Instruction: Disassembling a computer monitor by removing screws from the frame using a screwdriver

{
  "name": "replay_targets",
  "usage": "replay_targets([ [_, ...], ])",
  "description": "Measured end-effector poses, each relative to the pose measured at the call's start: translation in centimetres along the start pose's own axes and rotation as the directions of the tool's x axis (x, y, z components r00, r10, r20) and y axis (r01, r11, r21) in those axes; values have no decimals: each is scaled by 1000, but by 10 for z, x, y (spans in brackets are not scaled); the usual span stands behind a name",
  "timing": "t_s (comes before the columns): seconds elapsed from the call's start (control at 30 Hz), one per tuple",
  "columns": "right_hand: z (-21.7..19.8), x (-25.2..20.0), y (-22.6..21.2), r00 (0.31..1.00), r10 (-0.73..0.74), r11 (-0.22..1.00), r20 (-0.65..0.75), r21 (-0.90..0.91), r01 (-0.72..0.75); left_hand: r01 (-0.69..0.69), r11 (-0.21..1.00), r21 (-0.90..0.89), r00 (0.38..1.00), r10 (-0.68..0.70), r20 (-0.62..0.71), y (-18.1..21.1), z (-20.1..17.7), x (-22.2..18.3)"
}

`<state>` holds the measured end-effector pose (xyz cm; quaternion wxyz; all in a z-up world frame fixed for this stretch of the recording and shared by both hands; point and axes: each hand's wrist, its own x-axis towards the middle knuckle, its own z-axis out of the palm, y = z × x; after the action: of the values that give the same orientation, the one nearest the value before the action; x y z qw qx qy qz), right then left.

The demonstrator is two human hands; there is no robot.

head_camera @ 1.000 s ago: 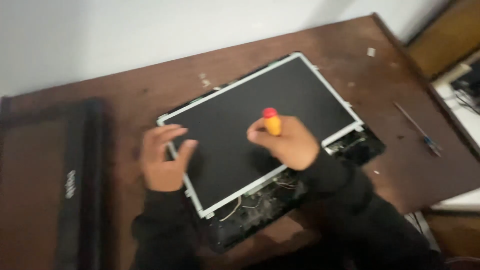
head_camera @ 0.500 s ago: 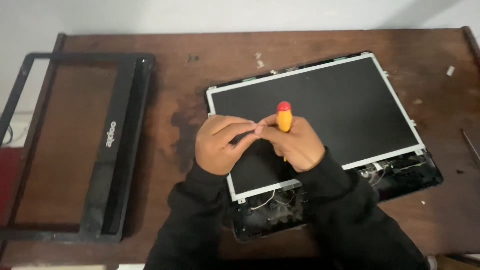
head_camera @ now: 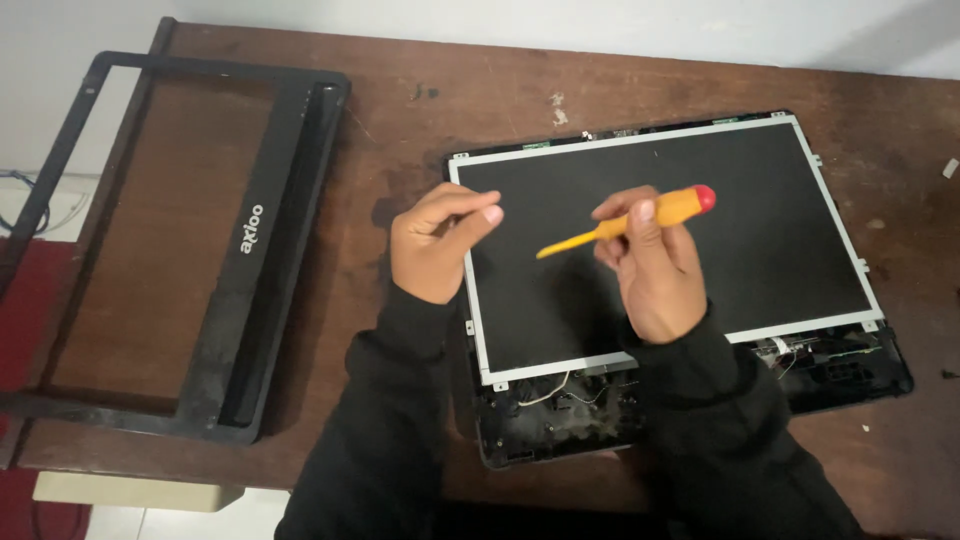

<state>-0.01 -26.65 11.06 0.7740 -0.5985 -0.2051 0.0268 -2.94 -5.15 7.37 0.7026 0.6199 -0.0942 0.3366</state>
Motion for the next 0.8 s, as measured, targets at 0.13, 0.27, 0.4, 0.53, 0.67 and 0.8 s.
replay_targets([
  [0.13,6,-1,-7,998,-40,997,-39,62,43,71,992,-100,996,-77,-53,-15,-1,-3],
  [0.27,8,0,-3,989,-119,984,-87,124,129,112,963,-246,990,-129,-55,-25,0,-5],
  [0.4,12,0,-6,980,-138,971,-141,178,162,164,923,-349,984,-180,-14,-27,1,-8],
  [0.53,6,2,0,973,-150,959,-174,213,186,164,900,-404,985,-174,13,-34,2,-9],
  [0.67,4,3,1,975,-172,968,-140,157,194,163,862,-481,985,-167,34,-41,0,-10],
  [0.8,7,1,1,971,-186,964,-147,163,210,169,859,-484,985,-163,54,-39,1,-9],
])
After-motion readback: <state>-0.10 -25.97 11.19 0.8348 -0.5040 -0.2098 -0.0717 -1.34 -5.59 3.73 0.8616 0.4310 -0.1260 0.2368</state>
